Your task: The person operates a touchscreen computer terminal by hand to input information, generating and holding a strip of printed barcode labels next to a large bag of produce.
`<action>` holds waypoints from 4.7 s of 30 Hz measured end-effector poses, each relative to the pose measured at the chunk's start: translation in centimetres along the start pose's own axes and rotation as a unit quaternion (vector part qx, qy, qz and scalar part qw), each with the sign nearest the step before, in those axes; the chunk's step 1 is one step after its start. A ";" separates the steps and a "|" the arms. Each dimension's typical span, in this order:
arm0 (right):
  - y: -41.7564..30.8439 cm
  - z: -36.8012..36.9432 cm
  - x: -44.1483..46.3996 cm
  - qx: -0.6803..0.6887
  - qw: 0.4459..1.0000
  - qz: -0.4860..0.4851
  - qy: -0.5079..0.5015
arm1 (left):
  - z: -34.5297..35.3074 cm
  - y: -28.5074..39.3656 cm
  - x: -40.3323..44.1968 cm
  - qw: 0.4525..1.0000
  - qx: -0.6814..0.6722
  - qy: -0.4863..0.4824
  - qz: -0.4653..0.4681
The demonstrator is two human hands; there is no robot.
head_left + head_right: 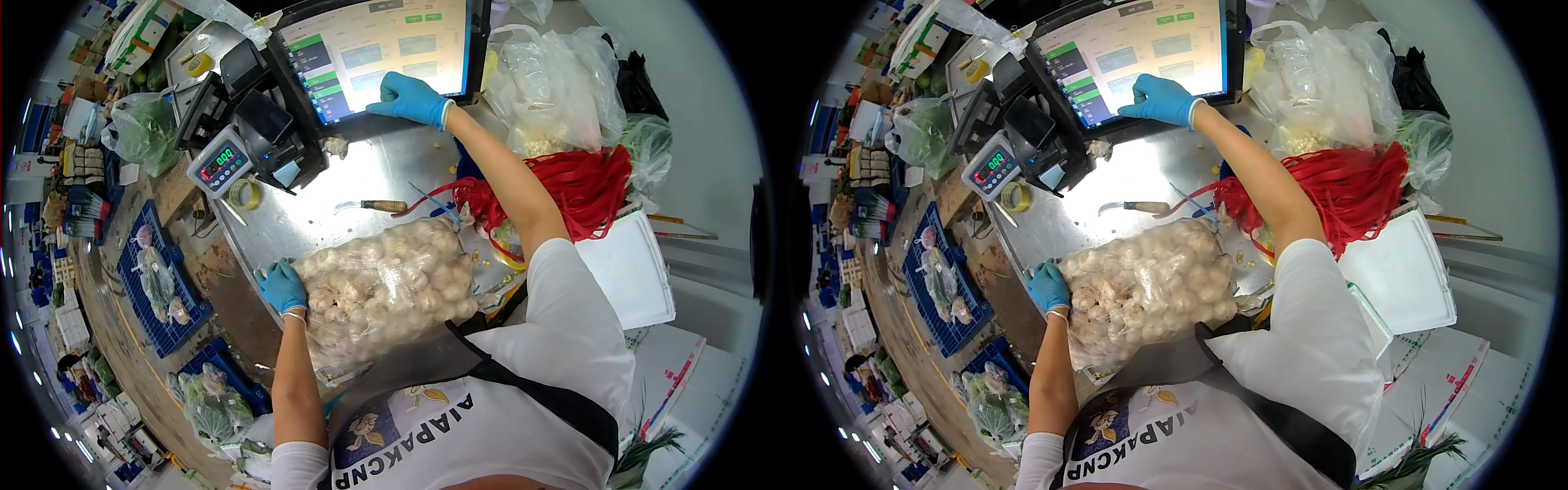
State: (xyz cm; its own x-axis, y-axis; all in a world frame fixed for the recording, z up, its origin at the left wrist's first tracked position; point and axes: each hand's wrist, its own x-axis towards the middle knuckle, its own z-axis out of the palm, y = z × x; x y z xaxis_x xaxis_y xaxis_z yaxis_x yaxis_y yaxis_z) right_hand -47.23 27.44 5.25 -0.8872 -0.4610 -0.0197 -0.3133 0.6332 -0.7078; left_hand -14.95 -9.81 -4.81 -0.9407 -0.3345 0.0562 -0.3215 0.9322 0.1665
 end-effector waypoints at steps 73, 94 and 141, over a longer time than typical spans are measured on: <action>-0.2 1.5 3.7 0.046 0.998 0.017 0.044 | -0.2 0.3 0.4 1.000 -0.019 0.021 -0.002; 4.3 1.8 -1.9 0.032 0.997 0.062 0.027 | 0.0 0.4 0.2 1.000 -0.014 0.025 -0.002; -0.6 0.6 0.5 0.007 1.000 0.000 0.015 | 0.4 -0.1 0.1 1.000 -0.004 0.018 -0.007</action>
State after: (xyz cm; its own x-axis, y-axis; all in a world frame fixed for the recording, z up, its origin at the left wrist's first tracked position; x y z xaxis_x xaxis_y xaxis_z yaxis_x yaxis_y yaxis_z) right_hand -47.28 26.49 5.22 -0.8968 -0.4424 0.0005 -0.3087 0.6249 -0.7171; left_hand -15.06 -9.89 -5.26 -0.9317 -0.3524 0.0885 -0.3336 0.9261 0.1760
